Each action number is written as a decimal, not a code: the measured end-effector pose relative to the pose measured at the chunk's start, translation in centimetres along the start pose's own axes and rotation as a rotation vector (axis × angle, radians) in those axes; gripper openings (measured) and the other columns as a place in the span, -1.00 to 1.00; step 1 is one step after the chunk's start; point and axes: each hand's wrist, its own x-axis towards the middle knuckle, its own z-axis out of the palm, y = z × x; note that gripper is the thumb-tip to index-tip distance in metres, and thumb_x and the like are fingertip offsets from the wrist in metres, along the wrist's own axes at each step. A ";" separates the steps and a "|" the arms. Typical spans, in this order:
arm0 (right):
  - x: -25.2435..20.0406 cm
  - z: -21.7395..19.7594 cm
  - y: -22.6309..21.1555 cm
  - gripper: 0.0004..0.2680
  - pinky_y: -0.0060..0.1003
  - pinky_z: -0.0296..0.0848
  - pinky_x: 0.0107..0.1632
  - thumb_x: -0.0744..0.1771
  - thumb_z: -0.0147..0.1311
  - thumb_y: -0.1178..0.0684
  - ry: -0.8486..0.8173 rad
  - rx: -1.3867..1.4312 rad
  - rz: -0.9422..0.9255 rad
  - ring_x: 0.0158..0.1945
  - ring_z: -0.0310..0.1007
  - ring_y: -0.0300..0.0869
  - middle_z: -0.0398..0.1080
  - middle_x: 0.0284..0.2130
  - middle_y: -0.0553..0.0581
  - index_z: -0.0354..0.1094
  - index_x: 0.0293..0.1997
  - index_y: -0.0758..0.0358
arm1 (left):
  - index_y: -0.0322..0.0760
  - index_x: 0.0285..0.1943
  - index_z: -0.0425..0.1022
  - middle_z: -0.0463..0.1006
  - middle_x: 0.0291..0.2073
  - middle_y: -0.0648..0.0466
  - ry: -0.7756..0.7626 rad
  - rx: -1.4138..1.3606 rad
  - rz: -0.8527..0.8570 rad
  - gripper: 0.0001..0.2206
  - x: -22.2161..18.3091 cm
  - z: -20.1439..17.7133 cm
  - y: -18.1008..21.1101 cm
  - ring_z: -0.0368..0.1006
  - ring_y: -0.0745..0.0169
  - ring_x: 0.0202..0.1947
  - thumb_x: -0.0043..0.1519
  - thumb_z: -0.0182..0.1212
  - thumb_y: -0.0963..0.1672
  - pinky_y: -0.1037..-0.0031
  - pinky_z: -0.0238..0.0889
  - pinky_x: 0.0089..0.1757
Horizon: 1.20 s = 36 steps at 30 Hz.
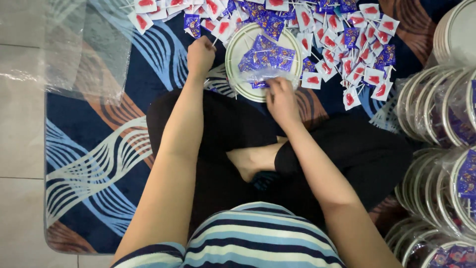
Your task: Packing small sachets into plastic-wrapped plates and stacking them
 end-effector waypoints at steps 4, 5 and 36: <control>0.0 1.3 -0.1 -0.71 0.15 0.27 0.12 0.39 0.02 -0.07 -0.040 -0.178 -0.058 0.15 0.26 0.16 0.35 0.07 0.25 0.43 0.17 0.24 | -0.01 -0.47 0.64 0.67 -0.51 0.18 -0.021 -0.132 0.036 -0.96 0.4 -1.0 -0.8 0.57 0.31 -0.39 -0.04 0.38 -0.14 0.45 0.32 -0.30; 0.1 1.6 0.3 -0.70 0.15 0.21 0.21 0.39 0.02 -0.07 -0.057 -0.171 -0.039 0.19 0.24 0.22 0.36 0.08 0.31 0.41 0.18 0.29 | -0.04 -0.45 0.65 0.65 -0.50 0.21 -0.046 -0.207 0.012 -0.95 -0.4 -2.1 0.3 0.50 0.38 -0.40 0.01 0.38 -0.17 0.48 0.31 -0.30; -1.6 -6.4 17.8 -0.90 -0.18 0.50 -0.14 0.33 0.12 -0.03 0.034 0.112 0.576 -0.25 0.61 -0.10 0.52 -0.54 -0.09 0.58 -0.17 -0.18 | -0.14 -0.47 0.51 0.37 -0.52 0.04 0.322 0.609 1.321 -0.86 -11.1 7.4 7.6 0.29 0.01 -0.37 -0.01 0.36 -0.07 0.26 0.09 -0.27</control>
